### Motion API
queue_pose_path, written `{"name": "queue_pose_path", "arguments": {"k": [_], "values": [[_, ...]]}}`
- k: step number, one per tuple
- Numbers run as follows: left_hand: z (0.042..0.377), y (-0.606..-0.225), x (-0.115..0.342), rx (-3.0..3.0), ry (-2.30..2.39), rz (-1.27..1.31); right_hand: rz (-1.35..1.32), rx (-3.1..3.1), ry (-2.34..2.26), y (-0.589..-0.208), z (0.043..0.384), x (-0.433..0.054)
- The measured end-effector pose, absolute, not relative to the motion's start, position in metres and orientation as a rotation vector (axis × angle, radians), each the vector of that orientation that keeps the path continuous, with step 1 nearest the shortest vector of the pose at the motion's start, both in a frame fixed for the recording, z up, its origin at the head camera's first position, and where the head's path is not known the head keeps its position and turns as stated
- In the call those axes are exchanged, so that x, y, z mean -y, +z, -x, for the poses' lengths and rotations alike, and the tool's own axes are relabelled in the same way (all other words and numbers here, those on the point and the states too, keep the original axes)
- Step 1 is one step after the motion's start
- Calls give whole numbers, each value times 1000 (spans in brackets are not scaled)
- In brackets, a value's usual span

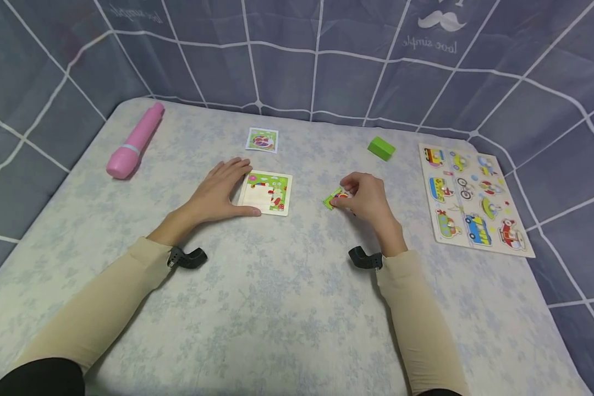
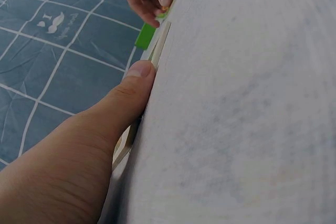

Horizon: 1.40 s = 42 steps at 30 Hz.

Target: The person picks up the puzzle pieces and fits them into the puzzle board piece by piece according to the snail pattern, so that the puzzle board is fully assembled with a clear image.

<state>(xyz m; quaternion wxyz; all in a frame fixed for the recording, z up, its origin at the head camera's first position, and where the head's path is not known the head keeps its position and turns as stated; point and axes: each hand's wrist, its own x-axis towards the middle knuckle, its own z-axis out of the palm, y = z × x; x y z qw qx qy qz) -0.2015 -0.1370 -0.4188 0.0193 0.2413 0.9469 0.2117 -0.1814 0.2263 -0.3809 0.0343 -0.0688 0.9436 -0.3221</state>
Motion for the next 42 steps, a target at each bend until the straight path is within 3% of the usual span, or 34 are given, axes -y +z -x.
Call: {"name": "queue_pose_path", "arguments": {"k": [24, 32, 42], "values": [[200, -414, 145, -2941, 673, -746, 360, -2962, -1088, -394, 186, -216], [201, -414, 145, -2936, 676, -758, 253, -2992, -1171, -393, 185, -215], [199, -414, 140, -2928, 690, -751, 302, -2890, -1263, -392, 183, -201]]}}
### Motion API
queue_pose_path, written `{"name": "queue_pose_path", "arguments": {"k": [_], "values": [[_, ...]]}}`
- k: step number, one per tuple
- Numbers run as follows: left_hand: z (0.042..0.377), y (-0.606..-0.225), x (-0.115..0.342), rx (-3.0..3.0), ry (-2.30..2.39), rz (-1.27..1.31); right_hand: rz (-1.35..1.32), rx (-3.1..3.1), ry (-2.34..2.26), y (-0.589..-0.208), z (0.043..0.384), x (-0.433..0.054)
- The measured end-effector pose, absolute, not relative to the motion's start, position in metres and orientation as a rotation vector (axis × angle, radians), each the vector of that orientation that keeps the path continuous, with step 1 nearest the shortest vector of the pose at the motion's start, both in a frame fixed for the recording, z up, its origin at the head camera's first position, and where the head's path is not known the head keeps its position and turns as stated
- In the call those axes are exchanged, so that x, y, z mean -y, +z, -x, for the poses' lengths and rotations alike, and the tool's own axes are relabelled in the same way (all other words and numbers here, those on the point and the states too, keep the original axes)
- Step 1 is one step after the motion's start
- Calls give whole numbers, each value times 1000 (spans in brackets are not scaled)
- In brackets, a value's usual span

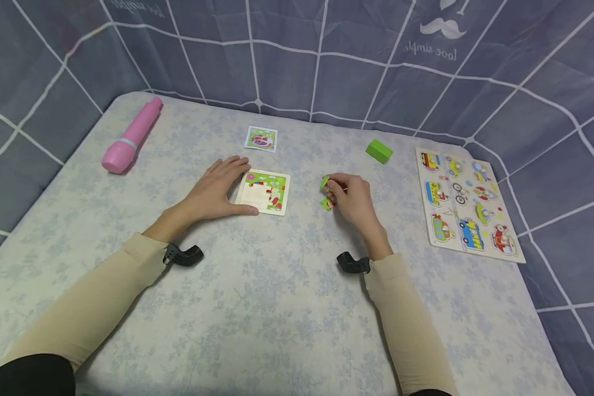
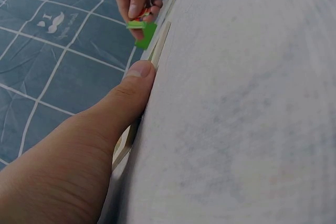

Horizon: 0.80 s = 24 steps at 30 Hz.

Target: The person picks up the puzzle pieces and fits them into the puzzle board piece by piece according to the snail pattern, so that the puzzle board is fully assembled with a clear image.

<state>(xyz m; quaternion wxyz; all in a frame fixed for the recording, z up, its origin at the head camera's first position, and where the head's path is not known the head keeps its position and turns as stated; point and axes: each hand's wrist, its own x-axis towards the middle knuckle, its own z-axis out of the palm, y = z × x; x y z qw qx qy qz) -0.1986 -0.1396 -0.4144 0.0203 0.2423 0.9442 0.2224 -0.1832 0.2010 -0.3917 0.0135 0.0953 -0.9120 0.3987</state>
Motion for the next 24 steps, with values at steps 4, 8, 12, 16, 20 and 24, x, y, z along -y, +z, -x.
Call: {"name": "queue_pose_path", "arguments": {"k": [4, 8, 12, 16, 20, 24], "values": [[198, -416, 141, -2931, 689, -748, -277, 2836, 1236, -390, 182, -182], [198, -416, 142, -2933, 690, -739, -255, 2826, 1190, -390, 185, -154], [198, -415, 142, -2928, 694, -739, -317, 2783, 1247, -391, 191, -125], [199, -416, 141, -2930, 688, -750, -362, 2739, 1291, -392, 193, -98], [199, -417, 140, -2934, 683, -753, -390, 2730, 1297, -393, 191, -77], [199, -416, 141, -2938, 686, -757, -448, 2751, 1296, -396, 189, -63]]}}
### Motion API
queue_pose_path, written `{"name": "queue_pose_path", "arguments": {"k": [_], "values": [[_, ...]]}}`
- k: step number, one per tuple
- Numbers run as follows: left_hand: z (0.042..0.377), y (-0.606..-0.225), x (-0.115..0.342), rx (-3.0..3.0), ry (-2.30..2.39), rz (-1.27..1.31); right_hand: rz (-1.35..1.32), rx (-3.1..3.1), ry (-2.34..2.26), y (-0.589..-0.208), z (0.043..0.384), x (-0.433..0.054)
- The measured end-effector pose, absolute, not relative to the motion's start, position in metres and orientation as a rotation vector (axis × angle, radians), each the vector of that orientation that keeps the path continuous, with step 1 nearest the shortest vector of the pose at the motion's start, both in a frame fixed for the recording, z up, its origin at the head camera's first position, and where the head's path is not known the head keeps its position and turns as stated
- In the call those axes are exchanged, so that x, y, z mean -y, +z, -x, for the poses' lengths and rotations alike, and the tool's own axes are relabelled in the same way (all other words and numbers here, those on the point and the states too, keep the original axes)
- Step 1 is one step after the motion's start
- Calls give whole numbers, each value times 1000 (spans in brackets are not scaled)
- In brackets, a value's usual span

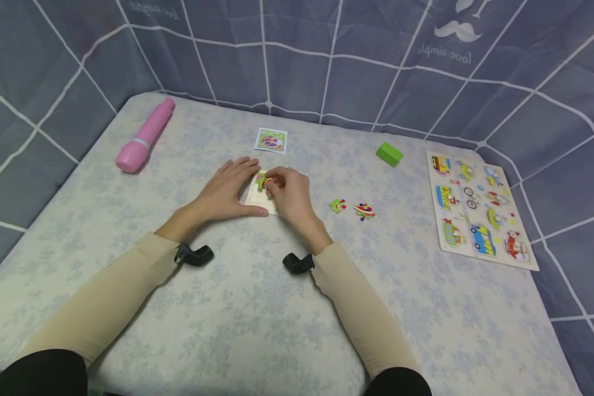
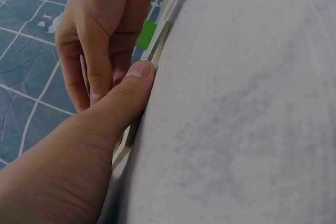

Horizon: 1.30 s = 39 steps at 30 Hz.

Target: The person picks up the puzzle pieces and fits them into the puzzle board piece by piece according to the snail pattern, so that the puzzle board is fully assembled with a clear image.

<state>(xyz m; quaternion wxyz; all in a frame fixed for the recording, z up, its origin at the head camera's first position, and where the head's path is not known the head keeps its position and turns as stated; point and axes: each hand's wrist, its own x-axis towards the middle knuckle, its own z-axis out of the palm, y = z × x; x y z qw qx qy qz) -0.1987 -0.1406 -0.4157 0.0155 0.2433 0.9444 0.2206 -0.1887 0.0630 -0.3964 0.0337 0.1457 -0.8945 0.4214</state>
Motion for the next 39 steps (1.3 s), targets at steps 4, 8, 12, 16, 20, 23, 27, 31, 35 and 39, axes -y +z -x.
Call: {"name": "queue_pose_path", "arguments": {"k": [4, 8, 12, 16, 20, 23, 27, 31, 35, 39], "values": [[199, -414, 139, -2929, 684, -760, -522, 2761, 1234, -402, 187, -60], [199, -414, 139, -2928, 677, -749, -589, 2709, 1158, -408, 187, -59], [199, -417, 140, -2933, 672, -742, -642, 2633, 1132, -413, 187, -58], [200, -417, 141, -2937, 674, -750, -723, 2590, 1103, -416, 188, -60], [200, -417, 141, -2935, 685, -766, -795, 2583, 1047, -418, 188, -61], [200, -416, 141, -2931, 687, -766, -793, 2589, 1042, -419, 188, -61], [199, -416, 142, -2934, 680, -757, -779, 2607, 1068, -419, 188, -59], [200, -416, 141, -2932, 680, -762, -765, 2624, 1084, -418, 187, -60], [200, -416, 141, -2928, 683, -761, -719, 2624, 1126, -414, 186, -61], [199, -415, 140, -2931, 677, -756, -631, 2617, 1168, -408, 185, -68]]}}
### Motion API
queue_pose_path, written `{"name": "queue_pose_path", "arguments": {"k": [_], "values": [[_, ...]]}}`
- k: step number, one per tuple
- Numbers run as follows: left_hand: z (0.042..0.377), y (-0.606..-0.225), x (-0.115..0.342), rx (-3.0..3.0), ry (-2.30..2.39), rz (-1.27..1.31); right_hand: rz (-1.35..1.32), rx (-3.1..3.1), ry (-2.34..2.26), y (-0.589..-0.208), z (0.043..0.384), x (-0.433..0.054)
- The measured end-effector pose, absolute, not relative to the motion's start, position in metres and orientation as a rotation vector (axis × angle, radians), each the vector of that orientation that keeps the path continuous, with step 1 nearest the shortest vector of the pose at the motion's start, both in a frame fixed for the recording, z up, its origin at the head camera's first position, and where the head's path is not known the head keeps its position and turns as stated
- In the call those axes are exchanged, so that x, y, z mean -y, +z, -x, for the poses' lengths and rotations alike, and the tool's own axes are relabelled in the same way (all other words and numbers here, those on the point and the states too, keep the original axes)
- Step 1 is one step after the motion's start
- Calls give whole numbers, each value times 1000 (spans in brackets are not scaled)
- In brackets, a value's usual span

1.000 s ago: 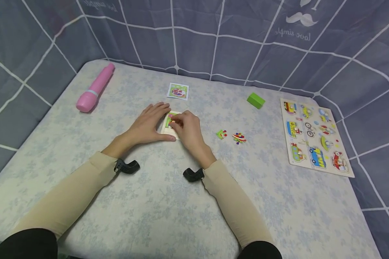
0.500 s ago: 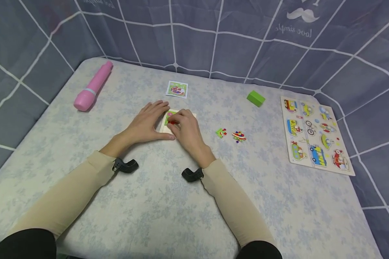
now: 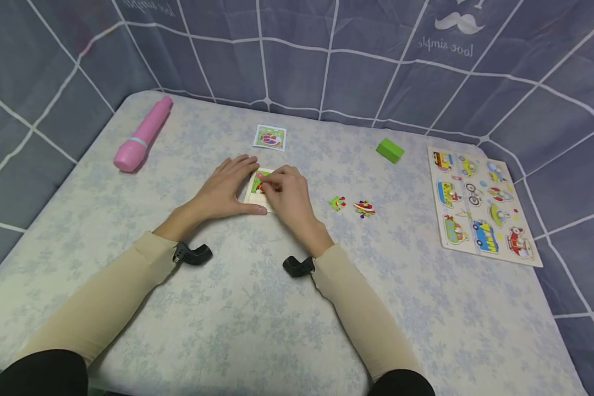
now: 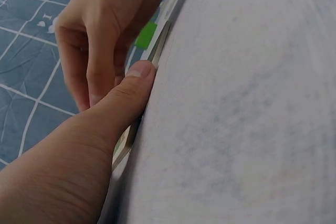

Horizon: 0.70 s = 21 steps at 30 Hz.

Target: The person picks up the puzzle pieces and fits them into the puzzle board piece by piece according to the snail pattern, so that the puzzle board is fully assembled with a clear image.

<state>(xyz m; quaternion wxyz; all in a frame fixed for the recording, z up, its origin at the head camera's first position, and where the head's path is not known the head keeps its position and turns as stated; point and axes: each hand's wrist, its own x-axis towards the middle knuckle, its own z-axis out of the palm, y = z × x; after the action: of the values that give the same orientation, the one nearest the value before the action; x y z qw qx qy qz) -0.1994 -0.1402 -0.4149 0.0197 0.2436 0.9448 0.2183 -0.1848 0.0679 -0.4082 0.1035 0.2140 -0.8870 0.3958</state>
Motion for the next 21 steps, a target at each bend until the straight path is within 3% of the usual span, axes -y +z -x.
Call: {"name": "queue_pose_path", "arguments": {"k": [21], "values": [[200, -418, 141, -2932, 672, -750, -280, 2643, 972, -407, 145, -177]]}}
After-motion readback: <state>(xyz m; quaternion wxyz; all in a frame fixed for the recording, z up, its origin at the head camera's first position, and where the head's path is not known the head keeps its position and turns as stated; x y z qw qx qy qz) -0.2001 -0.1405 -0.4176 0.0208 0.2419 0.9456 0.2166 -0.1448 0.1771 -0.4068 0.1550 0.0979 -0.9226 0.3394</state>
